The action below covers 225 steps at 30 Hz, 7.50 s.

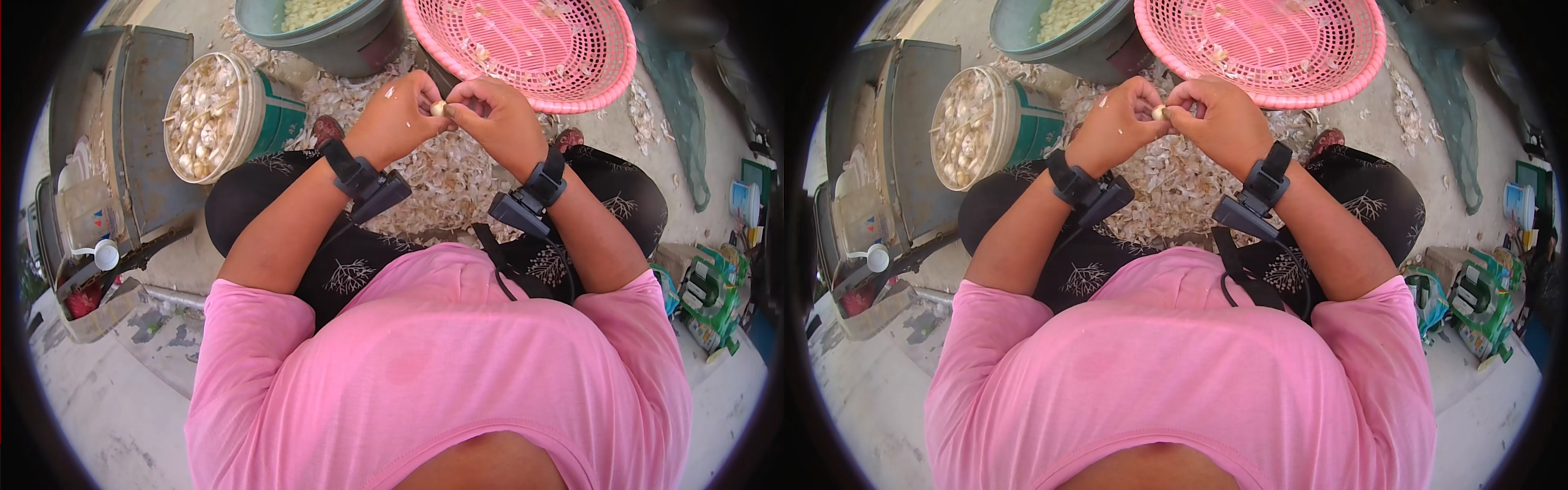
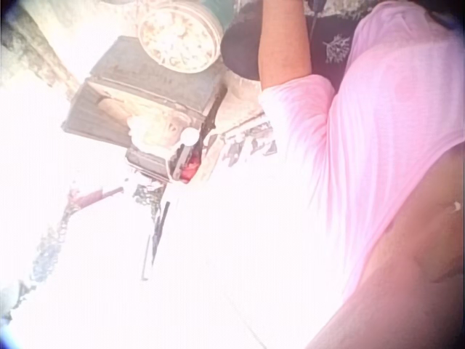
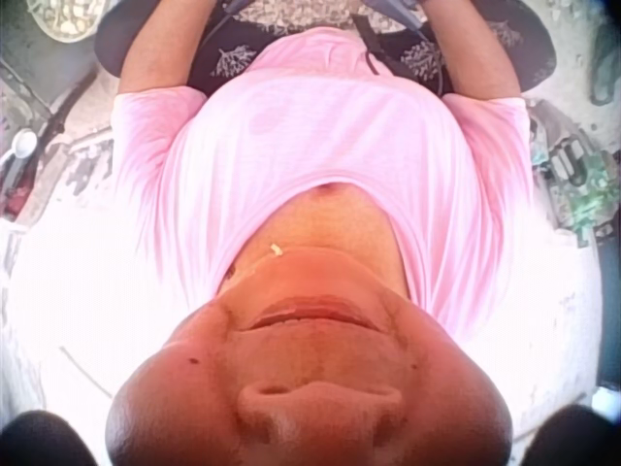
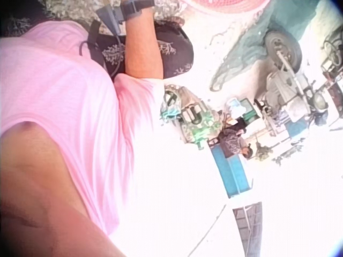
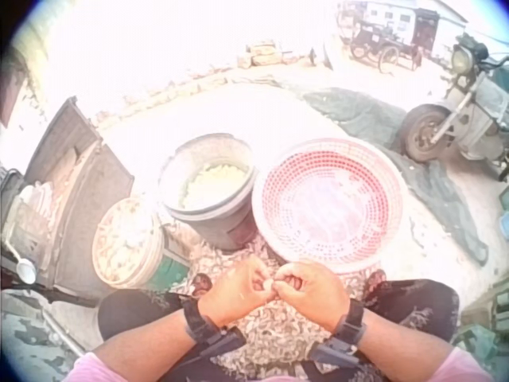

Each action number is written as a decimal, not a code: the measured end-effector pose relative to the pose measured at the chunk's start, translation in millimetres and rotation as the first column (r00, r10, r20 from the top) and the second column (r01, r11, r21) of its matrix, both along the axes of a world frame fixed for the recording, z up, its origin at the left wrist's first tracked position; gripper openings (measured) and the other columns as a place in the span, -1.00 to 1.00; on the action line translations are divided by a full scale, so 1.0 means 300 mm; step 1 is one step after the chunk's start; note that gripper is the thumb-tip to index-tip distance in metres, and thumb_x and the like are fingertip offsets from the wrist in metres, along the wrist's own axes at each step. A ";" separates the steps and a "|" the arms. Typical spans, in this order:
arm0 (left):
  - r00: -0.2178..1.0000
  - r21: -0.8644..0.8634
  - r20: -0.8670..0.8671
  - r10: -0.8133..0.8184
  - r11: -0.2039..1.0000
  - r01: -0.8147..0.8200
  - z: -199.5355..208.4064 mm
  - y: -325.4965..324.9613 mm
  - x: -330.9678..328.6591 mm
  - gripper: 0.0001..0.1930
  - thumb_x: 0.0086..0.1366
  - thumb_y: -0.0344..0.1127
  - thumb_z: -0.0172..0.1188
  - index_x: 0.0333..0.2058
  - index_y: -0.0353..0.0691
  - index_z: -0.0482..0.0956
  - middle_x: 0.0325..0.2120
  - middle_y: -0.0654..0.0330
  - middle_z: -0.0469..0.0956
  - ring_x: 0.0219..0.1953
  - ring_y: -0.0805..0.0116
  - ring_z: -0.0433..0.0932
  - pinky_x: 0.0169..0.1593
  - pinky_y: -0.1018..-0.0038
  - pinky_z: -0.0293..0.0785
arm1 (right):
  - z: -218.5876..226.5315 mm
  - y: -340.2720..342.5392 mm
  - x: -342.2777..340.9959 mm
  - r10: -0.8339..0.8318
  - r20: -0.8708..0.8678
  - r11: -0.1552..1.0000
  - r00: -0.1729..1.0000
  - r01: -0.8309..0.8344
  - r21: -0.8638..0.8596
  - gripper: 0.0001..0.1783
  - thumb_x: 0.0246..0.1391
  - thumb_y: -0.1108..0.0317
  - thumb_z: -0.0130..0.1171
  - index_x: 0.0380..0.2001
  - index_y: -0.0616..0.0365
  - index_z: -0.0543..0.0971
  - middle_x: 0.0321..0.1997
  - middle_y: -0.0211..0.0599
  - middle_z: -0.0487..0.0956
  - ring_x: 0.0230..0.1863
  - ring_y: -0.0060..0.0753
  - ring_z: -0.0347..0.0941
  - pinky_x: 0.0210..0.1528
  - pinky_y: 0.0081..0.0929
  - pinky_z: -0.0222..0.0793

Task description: Peeling garlic bulbs into individual cloves and removing the skin.

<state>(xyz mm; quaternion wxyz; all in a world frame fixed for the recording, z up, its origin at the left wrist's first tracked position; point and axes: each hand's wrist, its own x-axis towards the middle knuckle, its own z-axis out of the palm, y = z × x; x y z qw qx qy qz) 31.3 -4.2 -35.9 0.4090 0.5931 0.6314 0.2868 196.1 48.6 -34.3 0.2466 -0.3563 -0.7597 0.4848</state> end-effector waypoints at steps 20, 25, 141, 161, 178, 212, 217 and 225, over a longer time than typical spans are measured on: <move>0.680 -0.084 0.733 0.010 0.994 0.076 0.020 0.002 0.003 -0.75 0.06 -0.58 0.14 -0.30 -0.26 0.28 -0.28 0.04 0.48 -0.29 0.36 0.52 -0.21 0.53 0.48 | 0.020 0.063 0.037 -0.100 0.086 0.993 0.991 0.094 0.072 -0.83 -0.20 0.37 0.13 -0.61 0.24 0.40 -0.64 -0.34 0.40 -0.60 -0.52 0.30 -0.53 -0.54 0.22; 0.500 -0.138 0.863 0.074 0.986 0.093 0.028 0.011 -0.023 -0.74 0.10 -0.54 0.11 -0.23 -0.27 0.30 -0.24 0.07 0.46 -0.25 0.37 0.50 -0.16 0.52 0.46 | -0.002 0.033 0.018 -0.178 -0.256 0.950 0.950 0.098 -0.295 -0.86 -0.04 0.35 0.09 -0.47 0.21 0.43 -0.59 -0.52 0.38 -0.54 -0.72 0.23 -0.49 -0.66 0.18; 0.553 -0.493 0.597 0.581 0.810 -0.319 -0.079 0.195 0.024 -0.78 0.14 -0.35 0.12 -0.29 -0.31 0.35 -0.44 0.17 0.49 -0.48 0.45 0.49 -0.37 0.59 0.45 | -0.143 0.871 0.198 0.075 0.906 0.727 0.418 -0.644 0.237 -0.60 0.03 0.32 -0.11 -0.03 0.22 0.30 -0.01 -0.05 0.28 0.02 -0.09 0.24 0.05 -0.31 0.19; 0.592 -0.462 0.581 0.559 0.825 -0.326 -0.090 0.192 0.020 -0.81 0.13 -0.33 0.13 -0.32 -0.28 0.38 -0.50 0.21 0.50 -0.50 0.48 0.47 -0.37 0.58 0.43 | 0.032 0.796 0.157 0.124 0.927 0.963 0.354 -0.266 -0.027 -0.27 -0.27 0.48 0.14 0.09 0.01 0.21 -0.01 -0.13 0.40 -0.06 -0.21 0.38 -0.02 -0.38 0.31; 0.573 -0.450 0.614 0.543 0.837 -0.312 -0.105 0.195 0.019 -0.80 0.11 -0.40 0.14 -0.33 -0.34 0.34 -0.53 0.15 0.51 -0.57 0.46 0.48 -0.48 0.59 0.43 | 0.043 0.682 0.149 0.582 0.766 0.780 0.273 -0.454 -0.431 -0.66 -0.22 0.53 0.06 -0.24 0.20 0.43 -0.33 -0.24 0.50 -0.26 -0.38 0.44 -0.21 -0.42 0.35; 0.585 -0.479 0.608 0.537 0.835 -0.268 -0.098 0.193 0.010 -0.76 0.13 -0.33 0.15 -0.28 -0.29 0.34 -0.46 0.19 0.50 -0.49 0.49 0.48 -0.36 0.59 0.44 | -0.061 0.557 0.031 0.232 0.961 0.855 0.148 -0.502 -0.128 -0.52 -0.22 0.30 0.16 -0.24 0.42 0.35 -0.24 0.07 0.49 -0.17 -0.10 0.45 -0.24 -0.30 0.39; 0.554 -0.468 0.622 0.553 0.830 -0.303 -0.089 0.189 0.016 -0.76 0.10 -0.40 0.15 -0.32 -0.36 0.32 -0.50 0.13 0.49 -0.57 0.46 0.48 -0.50 0.60 0.45 | -0.024 0.559 -0.027 0.593 0.769 0.765 0.239 -0.464 -0.446 -0.55 -0.15 0.52 0.08 -0.12 0.22 0.25 -0.33 -0.07 0.46 -0.28 -0.30 0.49 -0.45 -0.45 0.46; 0.578 -0.450 0.624 0.526 0.847 -0.284 -0.106 0.190 0.006 -0.75 0.11 -0.39 0.14 -0.28 -0.34 0.31 -0.49 0.15 0.49 -0.53 0.46 0.49 -0.44 0.59 0.46 | -0.079 0.642 -0.086 0.134 0.944 0.899 0.301 -0.437 0.012 -0.49 -0.16 0.56 0.02 -0.05 0.28 0.21 -0.19 0.06 0.46 -0.12 -0.16 0.43 -0.17 -0.26 0.36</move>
